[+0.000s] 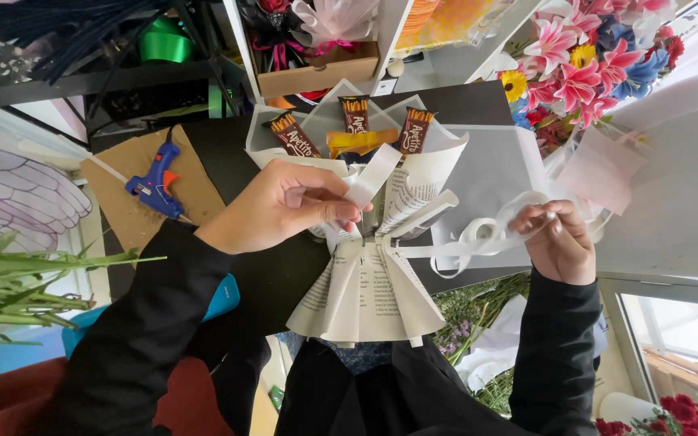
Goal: The person wraps a bouquet of chocolate bars with newspaper and secures it with a white ribbon. They use scissors to cut the ribbon and tie a bow around the base of the bouquet.
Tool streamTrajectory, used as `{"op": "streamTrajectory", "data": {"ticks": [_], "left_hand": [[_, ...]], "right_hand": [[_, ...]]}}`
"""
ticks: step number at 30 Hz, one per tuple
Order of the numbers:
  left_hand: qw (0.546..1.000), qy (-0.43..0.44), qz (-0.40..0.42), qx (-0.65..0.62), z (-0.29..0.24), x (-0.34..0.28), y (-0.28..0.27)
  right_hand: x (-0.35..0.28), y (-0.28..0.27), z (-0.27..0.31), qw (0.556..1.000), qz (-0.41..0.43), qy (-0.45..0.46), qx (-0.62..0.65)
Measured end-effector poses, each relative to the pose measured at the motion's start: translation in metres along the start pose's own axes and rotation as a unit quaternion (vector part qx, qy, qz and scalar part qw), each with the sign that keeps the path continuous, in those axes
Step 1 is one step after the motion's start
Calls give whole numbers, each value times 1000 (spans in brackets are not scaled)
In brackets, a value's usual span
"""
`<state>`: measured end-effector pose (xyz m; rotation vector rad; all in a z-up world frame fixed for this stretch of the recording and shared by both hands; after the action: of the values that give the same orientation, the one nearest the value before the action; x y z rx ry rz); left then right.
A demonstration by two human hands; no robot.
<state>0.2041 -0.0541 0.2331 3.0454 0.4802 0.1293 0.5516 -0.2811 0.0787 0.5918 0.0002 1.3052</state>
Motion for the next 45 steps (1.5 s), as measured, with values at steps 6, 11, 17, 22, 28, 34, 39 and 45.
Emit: {"op": "streamTrajectory", "data": {"ticks": [6,11,17,22,28,34,39,45], "left_hand": [[998,12,-61,-31,-1,1,1],[997,7,-70,-9,-8,-1,5],[997,3,-70,-13,-10,0,9],[995,16,-84,-48,-9,1,8],[993,27,-105,-51,-16,2,7],[990,58,-109,-64,-18,1,8],[987,68,-126,-68,-23,3,7],[984,58,-165,-33,-23,3,1]], "right_hand": [[21,66,43,933,-5,68,-352],[33,100,61,902,-1,121,-415],[21,68,59,901,-82,-6,-426],[19,70,66,931,-43,-25,-362],[7,39,60,954,-89,-35,-286],[15,63,84,956,-51,-55,-284],[19,50,97,980,-18,-142,-135],[5,-13,103,980,-159,-113,-33]]}}
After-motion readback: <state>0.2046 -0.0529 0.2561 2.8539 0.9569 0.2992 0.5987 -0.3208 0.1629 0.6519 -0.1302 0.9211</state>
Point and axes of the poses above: each hand's wrist, its own x-axis towards the middle knuckle, its own y-axis out of the palm, z = x × y, the point moved 8 cm from there along x, towards the middle knuckle, and after that the axes turned 5 degrees about -x, right-handed, at the moved point
